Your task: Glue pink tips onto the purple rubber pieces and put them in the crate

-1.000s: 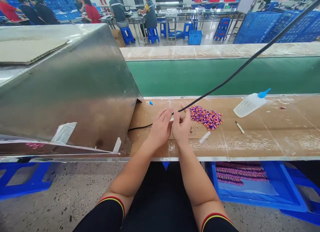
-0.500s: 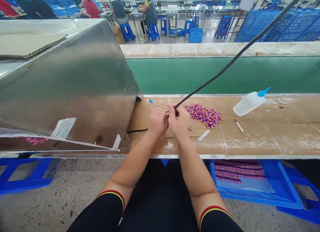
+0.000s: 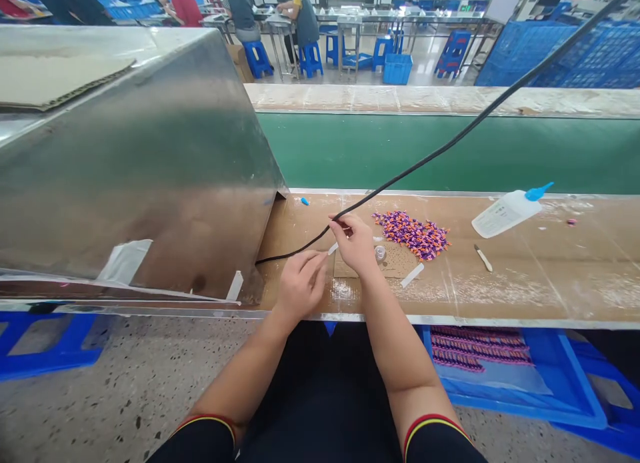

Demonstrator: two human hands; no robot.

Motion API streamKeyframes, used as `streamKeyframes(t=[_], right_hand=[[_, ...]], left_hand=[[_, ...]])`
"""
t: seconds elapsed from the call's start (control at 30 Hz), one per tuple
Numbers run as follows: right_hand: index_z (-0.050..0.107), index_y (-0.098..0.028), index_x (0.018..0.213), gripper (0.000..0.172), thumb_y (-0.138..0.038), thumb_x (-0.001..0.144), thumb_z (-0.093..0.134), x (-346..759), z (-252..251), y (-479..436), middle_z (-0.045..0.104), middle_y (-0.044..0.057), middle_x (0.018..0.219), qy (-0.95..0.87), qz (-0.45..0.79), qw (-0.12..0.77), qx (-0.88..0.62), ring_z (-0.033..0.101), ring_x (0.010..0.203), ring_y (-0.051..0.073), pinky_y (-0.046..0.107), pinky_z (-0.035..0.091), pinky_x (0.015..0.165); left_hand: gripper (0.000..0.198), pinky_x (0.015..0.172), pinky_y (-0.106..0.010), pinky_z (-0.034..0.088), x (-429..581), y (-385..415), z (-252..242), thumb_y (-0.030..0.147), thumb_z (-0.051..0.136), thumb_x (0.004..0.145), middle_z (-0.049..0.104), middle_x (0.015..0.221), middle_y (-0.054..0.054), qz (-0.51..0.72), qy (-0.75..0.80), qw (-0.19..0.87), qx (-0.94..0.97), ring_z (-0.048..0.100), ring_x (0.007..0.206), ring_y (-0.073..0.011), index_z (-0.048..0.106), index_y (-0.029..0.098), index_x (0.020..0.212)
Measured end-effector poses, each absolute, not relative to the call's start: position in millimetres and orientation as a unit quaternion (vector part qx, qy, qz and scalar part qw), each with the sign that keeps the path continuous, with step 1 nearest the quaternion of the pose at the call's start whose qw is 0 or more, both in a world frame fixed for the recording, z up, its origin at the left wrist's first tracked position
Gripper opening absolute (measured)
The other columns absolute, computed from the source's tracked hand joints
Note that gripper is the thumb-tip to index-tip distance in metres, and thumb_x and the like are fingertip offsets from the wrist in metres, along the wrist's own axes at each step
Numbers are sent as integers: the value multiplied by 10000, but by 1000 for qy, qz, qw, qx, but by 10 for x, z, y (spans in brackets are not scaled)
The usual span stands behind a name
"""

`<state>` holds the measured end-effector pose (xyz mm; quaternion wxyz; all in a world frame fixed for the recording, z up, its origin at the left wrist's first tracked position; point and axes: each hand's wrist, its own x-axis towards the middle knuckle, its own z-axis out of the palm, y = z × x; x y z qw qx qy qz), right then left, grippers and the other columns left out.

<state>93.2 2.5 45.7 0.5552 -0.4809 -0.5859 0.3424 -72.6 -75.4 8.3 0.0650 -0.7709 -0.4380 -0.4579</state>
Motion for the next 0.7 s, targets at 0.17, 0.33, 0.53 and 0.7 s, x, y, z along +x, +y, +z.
streamKeyframes(t=[0.17,0.33,0.53,0.7], right_hand=[[838,-211,1109,441,-588,946,678,715,508,310,826,72,966,-576,376,563,-458,745,809,179,345,642,763],[754,-231,1110,366,-563,958,767,212,717,752,835,80,1071,-531,394,626,-413,803,923,193,335,671,811],[787,-221,1132,202,-379,1071,676,-367,1060,1118,849,50,1144,-602,358,602,-383,832,977,182,335,666,960],[825,-209,1078,156,-228,1053,672,-644,1285,1240,873,40,1124,-655,323,582,-358,836,973,186,336,639,1039]], left_hand=[[237,897,-384,614,-921,-1031,-124,256,579,1103,784,1170,-139,-395,-475,24,-786,763,1011,-236,786,185,1196],[193,919,-436,628,-951,-1096,-179,249,644,1066,784,1180,-148,-306,-501,11,-809,755,1096,-285,784,187,1184],[278,992,-501,656,-927,-1164,-343,249,731,1007,800,1250,-195,-252,-516,30,-818,765,1184,-340,786,136,1255],[303,1035,-514,664,-951,-1199,-394,231,716,1012,814,1291,-186,-256,-517,16,-817,772,1246,-344,779,148,1296]])
